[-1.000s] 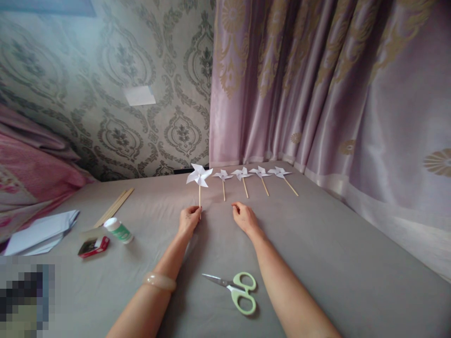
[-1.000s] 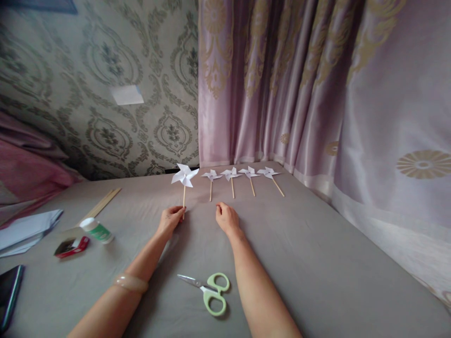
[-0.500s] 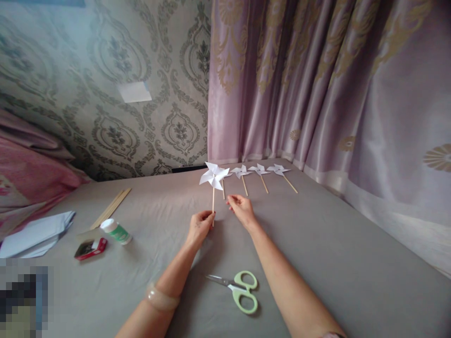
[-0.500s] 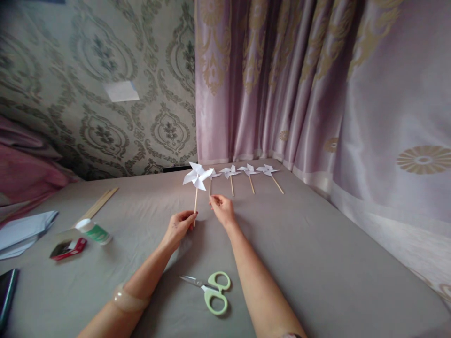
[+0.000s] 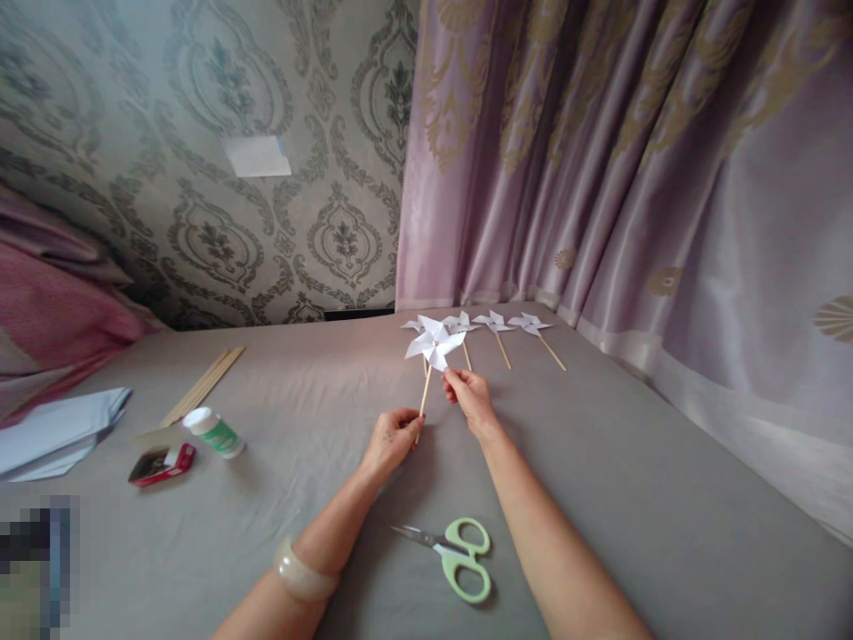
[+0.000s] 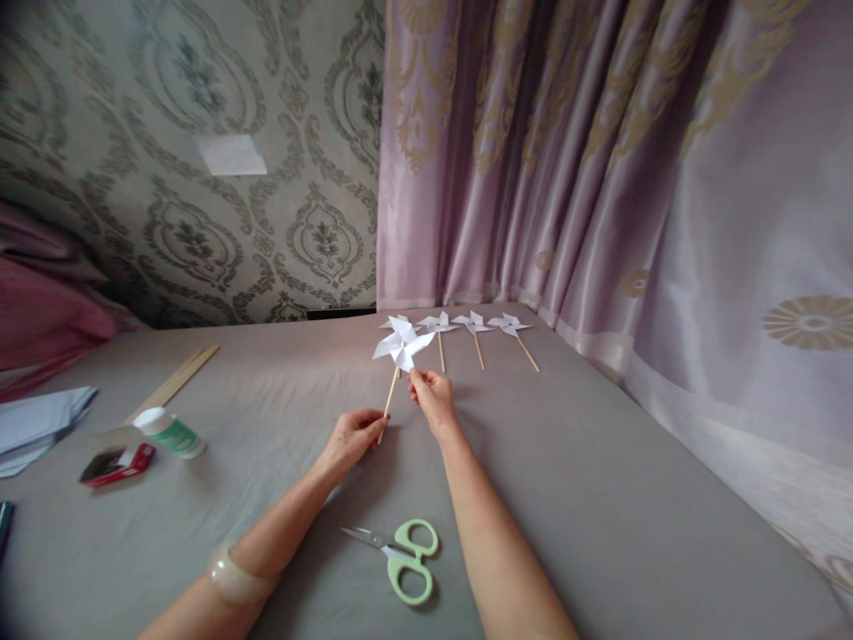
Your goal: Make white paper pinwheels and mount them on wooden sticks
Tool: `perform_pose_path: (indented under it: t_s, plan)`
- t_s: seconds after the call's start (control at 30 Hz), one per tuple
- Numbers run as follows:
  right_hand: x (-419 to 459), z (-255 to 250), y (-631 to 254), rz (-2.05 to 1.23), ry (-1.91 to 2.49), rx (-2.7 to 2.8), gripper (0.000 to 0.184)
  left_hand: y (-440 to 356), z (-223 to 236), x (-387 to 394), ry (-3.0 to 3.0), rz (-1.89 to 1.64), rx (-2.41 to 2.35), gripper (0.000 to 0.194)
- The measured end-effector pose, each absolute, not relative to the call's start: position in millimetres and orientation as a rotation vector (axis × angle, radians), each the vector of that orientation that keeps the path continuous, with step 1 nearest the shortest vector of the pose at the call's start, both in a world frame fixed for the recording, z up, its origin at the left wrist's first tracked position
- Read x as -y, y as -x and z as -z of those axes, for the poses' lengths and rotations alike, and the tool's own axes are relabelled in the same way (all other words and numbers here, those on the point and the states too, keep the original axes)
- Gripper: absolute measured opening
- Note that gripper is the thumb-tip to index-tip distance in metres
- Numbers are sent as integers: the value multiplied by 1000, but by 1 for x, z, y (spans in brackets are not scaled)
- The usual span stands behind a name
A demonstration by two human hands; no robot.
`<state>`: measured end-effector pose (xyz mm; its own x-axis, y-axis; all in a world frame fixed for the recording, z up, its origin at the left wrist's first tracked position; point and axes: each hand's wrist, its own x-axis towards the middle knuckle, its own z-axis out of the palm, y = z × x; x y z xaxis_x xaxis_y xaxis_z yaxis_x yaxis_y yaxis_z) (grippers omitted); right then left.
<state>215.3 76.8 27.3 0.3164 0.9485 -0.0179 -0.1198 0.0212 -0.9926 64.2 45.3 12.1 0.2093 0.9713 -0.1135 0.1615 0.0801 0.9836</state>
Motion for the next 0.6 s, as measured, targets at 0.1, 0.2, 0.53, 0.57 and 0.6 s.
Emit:
perform_pose_path:
  t_s: [0.1,0.2,0.53,0.57,0.6]
  plan:
    - [-78,-27,-219,-1010,1252,855,40,-63,-9,-47,-1352,-892,-1201,37]
    - [-79,-27,-222,-993,1243,822,40,-62,-8,-48,-1379,-891,-1196,36]
    - [-82,-26,-225,-949,1152,701,45,-61,-12,-46,-1396,-846,-1228,38]
    - [-82,-26,-226,-943,1146,695,46,-62,-13,-45,-1396,-846,-1232,38]
    - [-82,-26,-226,-937,1142,692,47,-62,-13,-45,-1396,-847,-1233,38]
